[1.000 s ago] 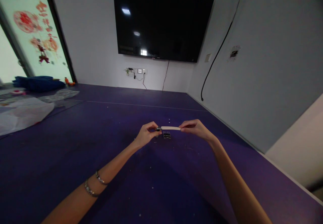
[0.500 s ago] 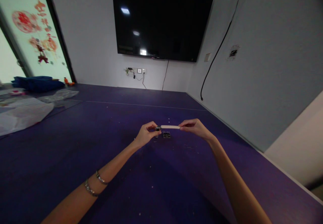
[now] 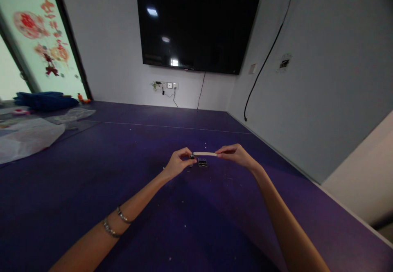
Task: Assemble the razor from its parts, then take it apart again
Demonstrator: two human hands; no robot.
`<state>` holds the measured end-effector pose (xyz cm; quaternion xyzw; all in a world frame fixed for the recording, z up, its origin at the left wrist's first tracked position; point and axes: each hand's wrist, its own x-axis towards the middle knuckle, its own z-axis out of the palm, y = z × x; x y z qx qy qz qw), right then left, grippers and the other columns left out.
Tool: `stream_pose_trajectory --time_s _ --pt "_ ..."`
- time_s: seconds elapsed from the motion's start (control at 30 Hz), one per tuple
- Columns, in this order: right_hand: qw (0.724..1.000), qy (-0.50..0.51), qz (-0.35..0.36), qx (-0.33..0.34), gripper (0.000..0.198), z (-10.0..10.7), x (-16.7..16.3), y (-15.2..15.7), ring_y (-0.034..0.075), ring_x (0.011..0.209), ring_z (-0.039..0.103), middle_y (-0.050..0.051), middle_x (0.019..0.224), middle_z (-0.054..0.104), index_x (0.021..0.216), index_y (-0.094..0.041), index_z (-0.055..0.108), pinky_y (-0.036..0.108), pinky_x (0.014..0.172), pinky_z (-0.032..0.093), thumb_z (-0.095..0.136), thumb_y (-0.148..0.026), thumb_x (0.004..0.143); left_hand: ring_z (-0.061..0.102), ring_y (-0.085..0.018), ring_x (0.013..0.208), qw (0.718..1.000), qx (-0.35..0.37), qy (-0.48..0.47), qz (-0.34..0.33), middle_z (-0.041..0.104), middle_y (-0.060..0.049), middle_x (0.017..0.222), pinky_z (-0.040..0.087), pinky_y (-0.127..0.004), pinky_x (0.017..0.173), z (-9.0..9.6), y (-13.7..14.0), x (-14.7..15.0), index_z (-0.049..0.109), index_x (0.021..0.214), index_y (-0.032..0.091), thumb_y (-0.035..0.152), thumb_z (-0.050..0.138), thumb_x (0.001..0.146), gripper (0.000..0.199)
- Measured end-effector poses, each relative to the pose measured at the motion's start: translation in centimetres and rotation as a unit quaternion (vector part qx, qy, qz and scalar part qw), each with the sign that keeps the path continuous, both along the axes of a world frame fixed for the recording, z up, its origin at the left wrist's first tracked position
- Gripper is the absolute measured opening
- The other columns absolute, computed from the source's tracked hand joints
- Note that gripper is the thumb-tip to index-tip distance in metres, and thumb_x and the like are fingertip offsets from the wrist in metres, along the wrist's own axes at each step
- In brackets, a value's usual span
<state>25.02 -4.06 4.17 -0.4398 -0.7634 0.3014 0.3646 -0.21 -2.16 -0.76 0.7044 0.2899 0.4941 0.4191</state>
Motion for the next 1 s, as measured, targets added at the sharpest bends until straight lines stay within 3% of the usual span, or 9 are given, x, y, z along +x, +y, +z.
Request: stream_pose_trajectory --time_s 0.1,0.27,0.43,0.57,0.73,1.0 --pt "1.0 -0.001 -0.025 0.01 0.03 0.1 0.0 0.0 0.012 0.059 0.054 0.003 0.073 0.067 0.086 -0.019 0.072 0.024 0.052 0.039 0.067 -0.042 0.068 0.056 -0.011 0.065 1.0 0.002 0.007 0.003 0.061 0.001 0.067 0.044 -0.026 0.066 0.1 -0.1 0.0 0.054 0.067 0.015 0.024 0.07 0.064 0.018" --pt "1.0 -0.008 0.022 0.018 0.027 0.5 -0.3 -0.3 0.013 0.064 0.056 0.004 0.078 0.068 0.085 -0.021 0.073 0.025 0.056 0.042 0.067 -0.041 0.068 0.055 -0.01 0.062 1.0 -0.001 0.002 -0.003 0.059 0.002 0.065 0.044 -0.024 0.061 0.2 -0.1 0.1 0.055 0.066 0.015 0.024 0.07 0.064 0.018" --pt "0.999 -0.012 -0.018 0.043 0.026 0.9 -0.8 -0.7 0.014 0.065 0.057 0.004 0.078 0.068 0.086 -0.021 0.073 0.026 0.058 0.043 0.065 -0.04 0.071 0.056 -0.011 0.065 1.0 -0.001 0.004 0.003 0.059 0.002 0.066 0.045 -0.025 0.065 0.1 -0.1 0.1 0.053 0.065 0.015 0.024 0.07 0.064 0.02" --pt "0.999 -0.023 0.014 0.046 0.025 1.2 -1.1 -0.9 0.014 0.067 0.058 0.003 0.077 0.068 0.086 -0.021 0.073 0.026 0.06 0.044 0.065 -0.039 0.071 0.055 -0.011 0.062 1.0 0.0 0.0 -0.009 0.059 0.002 0.065 0.044 -0.025 0.062 0.1 0.0 0.1 0.053 0.066 0.015 0.023 0.07 0.064 0.019" --pt "0.998 -0.008 -0.013 0.06 0.024 1.0 -1.1 -0.7 0.016 0.071 0.06 0.003 0.079 0.069 0.085 -0.022 0.072 0.028 0.064 0.045 0.065 -0.04 0.071 0.055 -0.011 0.064 1.0 0.001 0.007 0.005 0.059 0.002 0.065 0.045 -0.026 0.066 -0.1 0.1 0.2 0.051 0.064 0.015 0.024 0.071 0.064 0.021" --pt "0.997 -0.028 0.012 0.065 0.023 1.2 -1.2 -0.9 0.016 0.072 0.06 0.004 0.08 0.069 0.086 -0.022 0.072 0.027 0.063 0.045 0.064 -0.039 0.072 0.055 -0.011 0.062 1.0 0.002 0.009 -0.007 0.058 0.002 0.063 0.045 -0.025 0.062 -0.4 0.2 0.2 0.054 0.065 0.015 0.028 0.072 0.064 0.023"
